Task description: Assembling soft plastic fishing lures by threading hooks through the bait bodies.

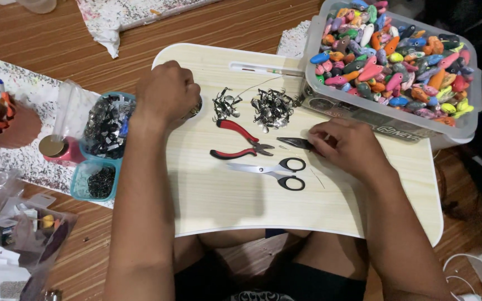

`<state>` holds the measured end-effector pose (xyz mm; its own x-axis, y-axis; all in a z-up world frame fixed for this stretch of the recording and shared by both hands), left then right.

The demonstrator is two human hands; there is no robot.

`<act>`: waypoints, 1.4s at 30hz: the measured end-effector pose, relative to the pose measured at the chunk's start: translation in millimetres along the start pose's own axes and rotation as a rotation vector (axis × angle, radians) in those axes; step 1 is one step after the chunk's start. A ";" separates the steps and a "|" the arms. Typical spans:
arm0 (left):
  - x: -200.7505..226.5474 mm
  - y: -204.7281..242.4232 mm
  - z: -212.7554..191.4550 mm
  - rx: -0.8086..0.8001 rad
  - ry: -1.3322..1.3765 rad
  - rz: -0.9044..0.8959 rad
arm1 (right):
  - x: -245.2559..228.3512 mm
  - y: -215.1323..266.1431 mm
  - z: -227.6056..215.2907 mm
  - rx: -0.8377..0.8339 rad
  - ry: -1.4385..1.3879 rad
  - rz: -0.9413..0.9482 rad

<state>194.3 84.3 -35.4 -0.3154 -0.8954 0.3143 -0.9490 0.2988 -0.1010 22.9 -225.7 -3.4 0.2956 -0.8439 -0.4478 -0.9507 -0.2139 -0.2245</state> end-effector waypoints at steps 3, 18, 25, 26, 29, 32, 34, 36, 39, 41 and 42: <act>31.0 6.0 -14.5 0.039 0.088 0.075 | 0.8 4.5 9.9 -0.163 -0.024 0.126; 157.6 46.1 26.8 -0.040 0.163 0.593 | 35.0 7.8 37.0 -0.329 0.198 0.329; 125.4 27.8 24.3 0.161 0.069 0.474 | -4.5 0.5 37.2 -0.151 -0.098 0.153; 123.4 27.5 22.4 0.173 0.064 0.457 | -9.7 -2.1 44.0 -0.157 -0.116 0.108; 122.9 28.2 18.2 0.195 0.062 0.443 | -9.4 -6.9 56.1 -0.184 -0.109 0.087; 126.4 29.3 19.2 0.223 0.076 0.473 | -3.9 -11.2 69.5 -0.263 -0.002 0.134; 133.0 34.8 19.7 0.237 0.092 0.506 | 0.0 -10.9 81.0 -0.315 0.081 0.165; 145.7 42.3 17.5 0.217 0.174 0.571 | 1.4 -13.2 88.5 -0.321 0.196 0.124; 160.7 48.8 28.6 0.186 0.179 0.641 | 7.5 -12.7 97.1 -0.301 0.214 0.099; 163.3 50.4 35.3 0.189 0.167 0.679 | 1.7 -10.4 87.6 -0.290 0.202 0.105; 165.4 52.6 38.8 0.193 0.158 0.714 | -1.2 -9.0 82.9 -0.283 0.191 0.110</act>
<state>92.2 -60.9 -25.4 -0.8636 -0.4435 0.2400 -0.5021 0.7126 -0.4900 38.9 -181.9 -72.6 0.1924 -0.9405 -0.2799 -0.9722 -0.2215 0.0762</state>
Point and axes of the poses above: each hand's wrist, its own y-axis away from the middle knuckle, its own z-axis out of the palm, x = y × z, the point moved 9 cm from there along -y, towards the middle knuckle, and after that the axes turned 1 degree about x, right-handed, at the moved point
